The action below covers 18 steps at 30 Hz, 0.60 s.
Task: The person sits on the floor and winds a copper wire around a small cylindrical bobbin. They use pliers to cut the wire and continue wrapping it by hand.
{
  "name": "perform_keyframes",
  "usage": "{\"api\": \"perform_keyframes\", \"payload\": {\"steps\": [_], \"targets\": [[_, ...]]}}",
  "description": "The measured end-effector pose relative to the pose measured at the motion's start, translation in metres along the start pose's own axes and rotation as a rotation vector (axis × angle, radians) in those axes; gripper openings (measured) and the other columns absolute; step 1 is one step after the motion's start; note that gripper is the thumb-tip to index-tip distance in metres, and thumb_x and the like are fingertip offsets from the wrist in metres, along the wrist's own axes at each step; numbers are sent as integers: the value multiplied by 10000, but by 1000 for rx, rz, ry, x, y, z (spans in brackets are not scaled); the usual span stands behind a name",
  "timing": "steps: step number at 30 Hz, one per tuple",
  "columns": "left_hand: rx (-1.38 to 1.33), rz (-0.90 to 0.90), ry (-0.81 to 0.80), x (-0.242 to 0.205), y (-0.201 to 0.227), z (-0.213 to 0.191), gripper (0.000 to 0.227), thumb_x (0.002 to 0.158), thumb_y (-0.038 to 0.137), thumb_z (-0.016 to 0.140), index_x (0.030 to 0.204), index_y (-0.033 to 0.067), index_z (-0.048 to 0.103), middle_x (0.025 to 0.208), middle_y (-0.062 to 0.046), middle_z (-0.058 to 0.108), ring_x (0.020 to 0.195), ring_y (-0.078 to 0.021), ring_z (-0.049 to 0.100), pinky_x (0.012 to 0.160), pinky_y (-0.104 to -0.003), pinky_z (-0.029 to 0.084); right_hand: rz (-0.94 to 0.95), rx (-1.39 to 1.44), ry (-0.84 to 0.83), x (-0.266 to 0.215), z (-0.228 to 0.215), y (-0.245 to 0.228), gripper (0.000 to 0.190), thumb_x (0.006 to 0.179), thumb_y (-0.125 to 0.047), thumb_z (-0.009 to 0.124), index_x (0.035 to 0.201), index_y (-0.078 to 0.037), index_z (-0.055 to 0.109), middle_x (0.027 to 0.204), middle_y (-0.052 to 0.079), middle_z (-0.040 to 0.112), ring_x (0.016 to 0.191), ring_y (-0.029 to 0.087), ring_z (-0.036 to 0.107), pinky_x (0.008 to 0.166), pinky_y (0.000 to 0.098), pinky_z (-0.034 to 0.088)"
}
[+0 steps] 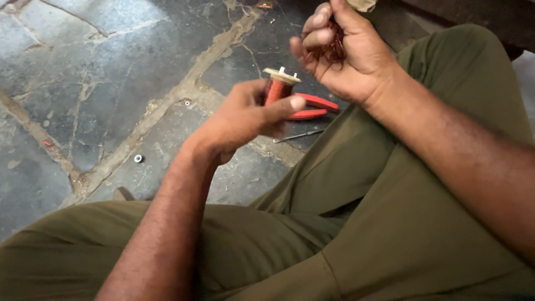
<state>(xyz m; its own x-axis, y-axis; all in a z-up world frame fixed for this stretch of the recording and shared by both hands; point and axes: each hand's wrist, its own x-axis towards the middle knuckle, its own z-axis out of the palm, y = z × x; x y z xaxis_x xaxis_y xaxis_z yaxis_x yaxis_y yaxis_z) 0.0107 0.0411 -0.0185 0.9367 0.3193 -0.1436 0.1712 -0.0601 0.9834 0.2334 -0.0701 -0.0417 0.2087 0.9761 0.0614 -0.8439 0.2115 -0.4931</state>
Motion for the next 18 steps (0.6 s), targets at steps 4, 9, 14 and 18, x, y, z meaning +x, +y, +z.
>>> {"api": "perform_keyframes", "payload": {"steps": [4, 9, 14, 18], "targets": [[-300, 23, 124, -4, 13, -7, 460, 892, 327, 754, 1207, 16, 629, 1000, -80, 697, 873, -161, 716, 793, -307, 623, 34, -115, 59, 3, -6, -6, 240, 1112, -318, 678, 986, -133, 591, 834, -38, 538, 632, 62, 448, 726, 259, 458], [-244, -39, -66, -13, 20, -16, 376, 922, 316, 803, 1101, 9, 678, 902, -92, 701, 800, -215, 635, 702, -337, 533, -166, -604, 252, 2, 23, -5, 222, 992, -318, 699, 923, -152, 569, 734, -39, 511, 513, 55, 389, 539, 280, 413], [443, -208, 40, -10, 13, -14, 420, 686, 310, 903, 1022, 103, 762, 918, -53, 785, 857, -183, 705, 734, -329, 541, -192, -1258, 488, 0, 34, 22, 326, 957, -434, 658, 870, -127, 594, 640, -40, 492, 472, 63, 426, 414, 286, 358], [744, 0, 127, -7, 3, -15, 438, 621, 227, 878, 1026, 128, 745, 972, -87, 793, 919, -244, 745, 827, -374, 572, -548, -1674, 207, 7, 23, 34, 430, 1080, -405, 702, 877, -46, 579, 717, -36, 511, 671, 31, 437, 562, 260, 395]]}}
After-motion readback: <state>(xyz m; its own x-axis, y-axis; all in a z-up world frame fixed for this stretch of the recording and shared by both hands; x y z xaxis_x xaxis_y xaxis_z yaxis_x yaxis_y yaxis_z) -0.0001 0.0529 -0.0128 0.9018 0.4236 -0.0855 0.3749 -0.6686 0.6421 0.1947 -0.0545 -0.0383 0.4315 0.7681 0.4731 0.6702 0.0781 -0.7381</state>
